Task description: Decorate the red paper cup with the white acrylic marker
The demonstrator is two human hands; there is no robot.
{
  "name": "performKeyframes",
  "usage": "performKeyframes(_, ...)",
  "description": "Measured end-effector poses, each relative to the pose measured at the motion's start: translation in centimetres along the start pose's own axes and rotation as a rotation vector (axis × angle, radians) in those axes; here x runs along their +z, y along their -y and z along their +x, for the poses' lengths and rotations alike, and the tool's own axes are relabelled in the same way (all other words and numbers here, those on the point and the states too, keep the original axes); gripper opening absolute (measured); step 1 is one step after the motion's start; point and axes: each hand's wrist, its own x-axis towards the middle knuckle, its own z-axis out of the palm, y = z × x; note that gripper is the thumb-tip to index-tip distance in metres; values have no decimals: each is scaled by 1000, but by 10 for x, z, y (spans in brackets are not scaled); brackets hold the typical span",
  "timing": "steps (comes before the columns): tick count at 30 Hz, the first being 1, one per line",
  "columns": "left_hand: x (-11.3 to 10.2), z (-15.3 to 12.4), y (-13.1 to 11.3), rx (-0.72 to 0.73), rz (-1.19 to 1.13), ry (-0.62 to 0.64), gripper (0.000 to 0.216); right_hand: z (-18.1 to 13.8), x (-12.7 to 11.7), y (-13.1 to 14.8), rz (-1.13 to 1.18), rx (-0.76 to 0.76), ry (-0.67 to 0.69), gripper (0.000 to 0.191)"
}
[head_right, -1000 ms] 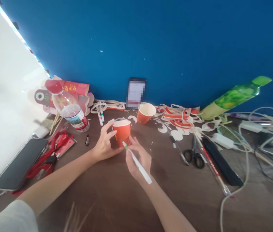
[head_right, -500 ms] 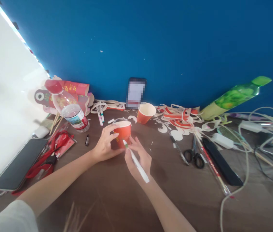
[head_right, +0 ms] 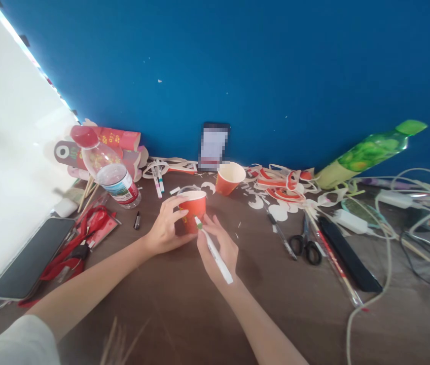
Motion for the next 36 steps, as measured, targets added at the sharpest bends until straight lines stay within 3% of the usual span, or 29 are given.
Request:
performKeyframes(20,2,0,1,6,6,2,65,9,-2,11,66,44,-74,5)
performKeyframes(26,0,1,3,14,-23,66,69,5,-2,9,135,52,-54,7)
performKeyframes(33,0,-1,3,39,-5,44,65,3,-2,2,18,-247,7,18)
performKeyframes(36,0,-1,2,30,28,50,60,3,-2,2,-17,-270,13,19)
